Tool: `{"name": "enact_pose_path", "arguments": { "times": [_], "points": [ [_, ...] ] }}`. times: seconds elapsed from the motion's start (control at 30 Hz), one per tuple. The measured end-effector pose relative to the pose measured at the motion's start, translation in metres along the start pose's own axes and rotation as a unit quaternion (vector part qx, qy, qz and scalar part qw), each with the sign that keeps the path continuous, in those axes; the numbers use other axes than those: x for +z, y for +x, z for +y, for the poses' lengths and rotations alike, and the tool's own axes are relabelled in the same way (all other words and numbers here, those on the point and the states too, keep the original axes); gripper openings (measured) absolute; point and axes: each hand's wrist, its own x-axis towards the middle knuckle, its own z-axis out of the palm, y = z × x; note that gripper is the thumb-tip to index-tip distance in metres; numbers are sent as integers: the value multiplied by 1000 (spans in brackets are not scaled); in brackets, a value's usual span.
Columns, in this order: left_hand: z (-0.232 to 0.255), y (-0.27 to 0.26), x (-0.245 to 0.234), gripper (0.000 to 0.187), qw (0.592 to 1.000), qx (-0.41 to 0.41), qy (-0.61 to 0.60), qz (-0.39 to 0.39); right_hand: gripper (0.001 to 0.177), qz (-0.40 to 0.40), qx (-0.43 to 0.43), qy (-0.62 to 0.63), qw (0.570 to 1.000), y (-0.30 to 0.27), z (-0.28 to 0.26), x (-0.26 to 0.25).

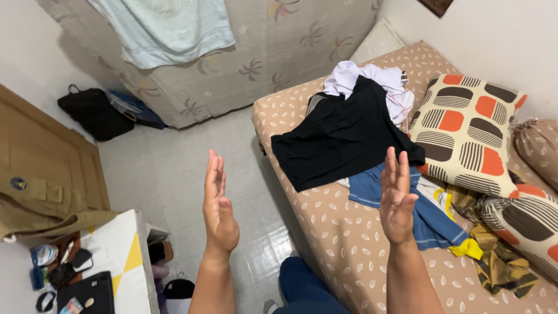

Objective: The person hangs a black garment in a wardrobe, takes a white shirt from a bed and hangs it as well, then moves and folds a dark cloth and places a cap on a stack of textiles.

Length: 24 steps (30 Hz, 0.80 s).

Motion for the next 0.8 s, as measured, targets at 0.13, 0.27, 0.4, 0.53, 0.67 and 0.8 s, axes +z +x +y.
{"name": "enact_pose_path", "arguments": {
  "times": [0.13,0.27,0.4,0.53,0.67,0.8],
  "points": [
    [-21,33,19,89,999,1,-13,-40,110,34,8,4,999,23,23,-18],
    [-42,68,42,86,997,-14,-16,-73,109,72,10,-7,997,43,40,-41],
    [-64,94,64,89,997,-25,-24,-74,109,86,31,-31,995,64,50,-59],
    [-90,111,89,88,994,-54,-23,-97,109,109,47,-47,992,75,54,-74],
    [-116,138,116,87,987,-66,-48,-139,107,139,41,-57,988,84,62,-86],
    [-142,170,143,87,980,-64,-66,-177,104,163,31,-71,983,95,77,-96]
  ]
}}
